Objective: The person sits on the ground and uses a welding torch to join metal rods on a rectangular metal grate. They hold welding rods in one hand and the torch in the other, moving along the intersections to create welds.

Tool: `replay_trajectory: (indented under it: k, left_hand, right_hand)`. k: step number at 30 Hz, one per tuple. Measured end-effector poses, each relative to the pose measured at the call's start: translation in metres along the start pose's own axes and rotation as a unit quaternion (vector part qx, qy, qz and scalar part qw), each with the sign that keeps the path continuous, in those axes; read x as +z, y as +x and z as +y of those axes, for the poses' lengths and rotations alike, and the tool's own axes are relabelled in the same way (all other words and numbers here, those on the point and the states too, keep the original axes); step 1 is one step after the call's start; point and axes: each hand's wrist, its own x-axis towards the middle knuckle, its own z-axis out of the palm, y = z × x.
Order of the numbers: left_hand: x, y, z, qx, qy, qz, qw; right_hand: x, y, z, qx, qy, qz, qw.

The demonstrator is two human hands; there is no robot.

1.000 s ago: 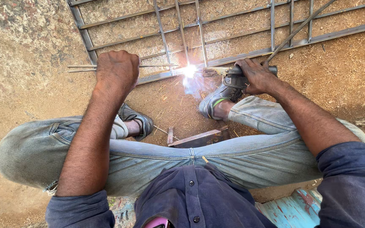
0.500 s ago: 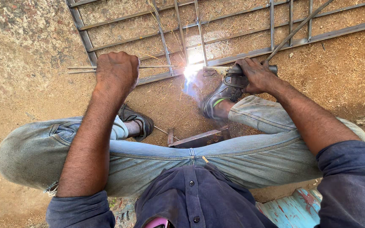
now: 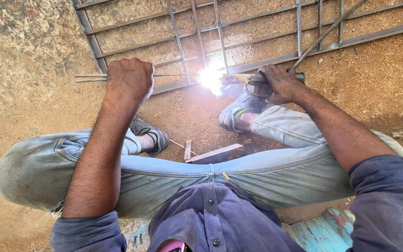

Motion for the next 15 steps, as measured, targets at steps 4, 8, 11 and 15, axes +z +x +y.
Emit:
replay_trajectory:
  k: [4,8,11,15]
  left_hand:
    - [0.001,0.004,-0.001,-0.006,-0.021,-0.013,1.0]
    - [0.002,0.004,-0.001,-0.008,-0.01,-0.003,1.0]
    - [0.003,0.001,-0.002,-0.002,-0.01,-0.016,1.0]
    - [0.006,-0.003,-0.002,-0.004,-0.016,0.021,1.0]
  right_hand:
    - [-0.004,-0.001,-0.003,-0.002,-0.009,0.008,1.0]
    - [-0.026,-0.006,-0.013,-0.005,0.055,0.035,0.998]
    - [-0.059,-0.013,-0.019,-0.021,0.095,0.09,0.991]
    - [-0.098,-0.025,-0.028,-0.058,0.032,0.157,0.985]
